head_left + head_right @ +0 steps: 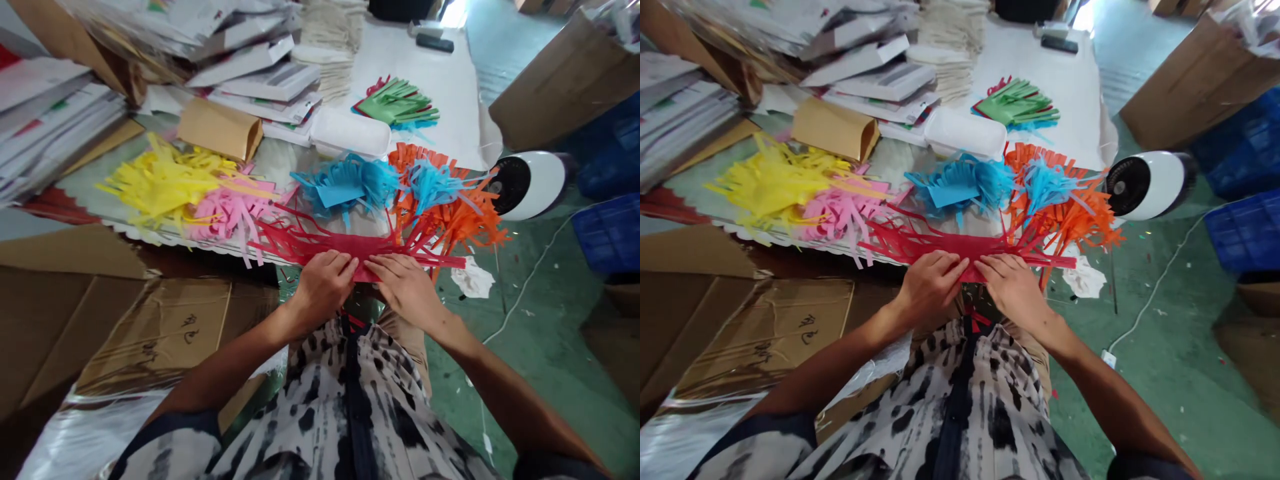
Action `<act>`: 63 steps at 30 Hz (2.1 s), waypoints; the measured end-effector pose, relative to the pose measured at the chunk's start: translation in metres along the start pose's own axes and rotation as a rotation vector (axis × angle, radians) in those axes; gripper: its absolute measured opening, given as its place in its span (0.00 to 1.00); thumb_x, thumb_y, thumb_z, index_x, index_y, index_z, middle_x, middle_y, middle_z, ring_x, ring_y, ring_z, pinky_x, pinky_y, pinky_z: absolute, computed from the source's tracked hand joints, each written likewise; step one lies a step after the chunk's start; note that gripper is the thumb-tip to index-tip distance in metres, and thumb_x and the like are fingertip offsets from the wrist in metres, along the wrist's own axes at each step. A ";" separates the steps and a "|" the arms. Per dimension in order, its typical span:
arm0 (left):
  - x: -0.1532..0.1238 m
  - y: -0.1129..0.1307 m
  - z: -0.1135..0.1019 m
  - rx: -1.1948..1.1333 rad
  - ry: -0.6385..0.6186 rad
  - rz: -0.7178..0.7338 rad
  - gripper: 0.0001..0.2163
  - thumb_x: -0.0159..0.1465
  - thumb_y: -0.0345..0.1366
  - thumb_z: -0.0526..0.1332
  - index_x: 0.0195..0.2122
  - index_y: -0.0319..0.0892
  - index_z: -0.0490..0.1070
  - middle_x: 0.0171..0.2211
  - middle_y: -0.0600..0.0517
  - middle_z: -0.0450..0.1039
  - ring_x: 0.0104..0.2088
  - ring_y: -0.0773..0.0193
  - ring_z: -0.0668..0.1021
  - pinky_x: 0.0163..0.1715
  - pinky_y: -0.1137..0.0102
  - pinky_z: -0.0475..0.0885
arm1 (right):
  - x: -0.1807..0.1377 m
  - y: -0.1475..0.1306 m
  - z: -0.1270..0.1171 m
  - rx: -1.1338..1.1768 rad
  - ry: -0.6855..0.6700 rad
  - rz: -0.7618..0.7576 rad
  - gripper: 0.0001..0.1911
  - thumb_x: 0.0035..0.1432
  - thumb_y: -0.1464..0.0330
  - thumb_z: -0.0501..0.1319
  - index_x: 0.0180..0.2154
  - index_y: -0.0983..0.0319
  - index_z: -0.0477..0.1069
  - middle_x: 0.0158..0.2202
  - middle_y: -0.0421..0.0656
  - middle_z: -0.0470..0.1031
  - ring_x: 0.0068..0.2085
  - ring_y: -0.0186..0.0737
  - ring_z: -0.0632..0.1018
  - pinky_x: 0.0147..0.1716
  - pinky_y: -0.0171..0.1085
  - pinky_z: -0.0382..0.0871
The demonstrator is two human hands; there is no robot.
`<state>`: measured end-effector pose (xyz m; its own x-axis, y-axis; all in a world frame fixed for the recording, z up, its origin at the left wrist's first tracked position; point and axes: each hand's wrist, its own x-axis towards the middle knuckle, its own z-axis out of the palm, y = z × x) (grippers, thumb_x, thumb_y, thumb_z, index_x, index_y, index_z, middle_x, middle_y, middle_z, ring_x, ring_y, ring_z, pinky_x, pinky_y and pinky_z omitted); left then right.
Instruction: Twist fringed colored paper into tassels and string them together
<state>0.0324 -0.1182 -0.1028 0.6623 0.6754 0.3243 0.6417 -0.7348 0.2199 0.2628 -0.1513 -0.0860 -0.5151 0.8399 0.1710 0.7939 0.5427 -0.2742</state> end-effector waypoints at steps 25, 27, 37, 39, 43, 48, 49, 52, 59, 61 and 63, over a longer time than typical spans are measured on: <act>0.025 -0.045 -0.012 0.000 -0.024 -0.419 0.13 0.73 0.44 0.61 0.34 0.43 0.78 0.28 0.49 0.76 0.34 0.55 0.78 0.39 0.61 0.68 | 0.038 -0.002 0.010 0.025 0.183 0.519 0.05 0.68 0.66 0.58 0.36 0.56 0.67 0.35 0.45 0.75 0.38 0.50 0.75 0.38 0.44 0.64; 0.027 -0.047 -0.013 0.030 -0.059 -0.410 0.15 0.73 0.44 0.60 0.34 0.43 0.79 0.28 0.48 0.76 0.33 0.54 0.77 0.38 0.62 0.67 | 0.040 -0.002 0.009 0.020 0.183 0.541 0.07 0.68 0.65 0.57 0.35 0.57 0.67 0.35 0.45 0.74 0.37 0.48 0.74 0.37 0.44 0.63; 0.043 -0.050 -0.019 0.143 -0.258 -0.471 0.19 0.73 0.50 0.60 0.34 0.43 0.82 0.26 0.45 0.78 0.32 0.52 0.80 0.31 0.64 0.62 | 0.045 -0.007 0.013 -0.129 0.165 0.574 0.07 0.67 0.65 0.57 0.35 0.58 0.69 0.34 0.46 0.74 0.35 0.46 0.72 0.36 0.43 0.59; 0.045 -0.051 -0.020 0.147 -0.271 -0.470 0.20 0.73 0.50 0.59 0.33 0.43 0.82 0.26 0.45 0.78 0.32 0.51 0.80 0.30 0.64 0.61 | 0.045 -0.007 0.014 -0.130 0.180 0.573 0.07 0.66 0.65 0.57 0.35 0.58 0.69 0.34 0.46 0.74 0.36 0.47 0.72 0.36 0.43 0.60; 0.046 -0.051 -0.020 0.141 -0.273 -0.471 0.20 0.73 0.50 0.59 0.32 0.43 0.81 0.26 0.45 0.78 0.30 0.50 0.80 0.28 0.63 0.62 | 0.045 -0.007 0.016 -0.124 0.212 0.584 0.06 0.65 0.65 0.57 0.36 0.58 0.70 0.35 0.46 0.74 0.38 0.48 0.72 0.37 0.44 0.61; 0.041 -0.047 -0.017 0.242 0.033 -0.241 0.11 0.72 0.42 0.64 0.47 0.40 0.78 0.41 0.43 0.82 0.45 0.47 0.81 0.48 0.52 0.74 | 0.047 -0.008 0.021 -0.157 0.213 0.597 0.05 0.64 0.65 0.57 0.36 0.58 0.70 0.35 0.47 0.74 0.38 0.49 0.72 0.38 0.44 0.61; 0.039 -0.047 -0.015 0.249 0.115 -0.135 0.10 0.72 0.38 0.63 0.51 0.42 0.77 0.46 0.44 0.82 0.49 0.49 0.81 0.56 0.49 0.72 | 0.047 -0.008 0.022 -0.164 0.221 0.590 0.05 0.64 0.65 0.57 0.36 0.58 0.70 0.35 0.47 0.74 0.38 0.49 0.72 0.37 0.44 0.61; 0.031 -0.047 -0.009 0.169 0.138 0.206 0.14 0.75 0.30 0.57 0.56 0.53 0.75 0.51 0.56 0.82 0.52 0.60 0.80 0.72 0.46 0.60 | 0.047 -0.006 0.019 -0.169 0.207 0.571 0.06 0.64 0.65 0.57 0.37 0.58 0.72 0.35 0.48 0.76 0.36 0.48 0.73 0.36 0.44 0.61; 0.013 -0.043 -0.006 0.020 0.003 0.283 0.15 0.73 0.36 0.61 0.59 0.52 0.76 0.54 0.51 0.81 0.54 0.54 0.81 0.74 0.30 0.41 | 0.026 0.007 -0.018 -0.227 0.339 0.545 0.18 0.63 0.68 0.59 0.54 0.61 0.75 0.50 0.53 0.81 0.50 0.57 0.78 0.45 0.50 0.67; 0.011 -0.040 -0.007 0.028 0.015 0.287 0.16 0.73 0.45 0.62 0.60 0.52 0.76 0.55 0.49 0.81 0.55 0.51 0.80 0.74 0.30 0.40 | 0.017 -0.001 -0.020 -0.218 0.375 0.381 0.22 0.63 0.70 0.59 0.58 0.61 0.74 0.57 0.52 0.79 0.56 0.58 0.77 0.52 0.53 0.67; 0.010 -0.037 -0.008 0.046 0.016 0.290 0.18 0.73 0.50 0.61 0.60 0.51 0.76 0.56 0.48 0.81 0.55 0.50 0.80 0.75 0.31 0.40 | 0.011 -0.011 -0.011 -0.180 0.322 0.178 0.22 0.66 0.71 0.59 0.60 0.60 0.74 0.59 0.49 0.80 0.58 0.55 0.77 0.57 0.52 0.66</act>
<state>0.0123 -0.0842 -0.1002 0.8146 0.4364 0.3820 0.4436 -0.8931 0.0745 0.2520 -0.1478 -0.0705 -0.2601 0.8641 0.4310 0.9201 0.3572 -0.1608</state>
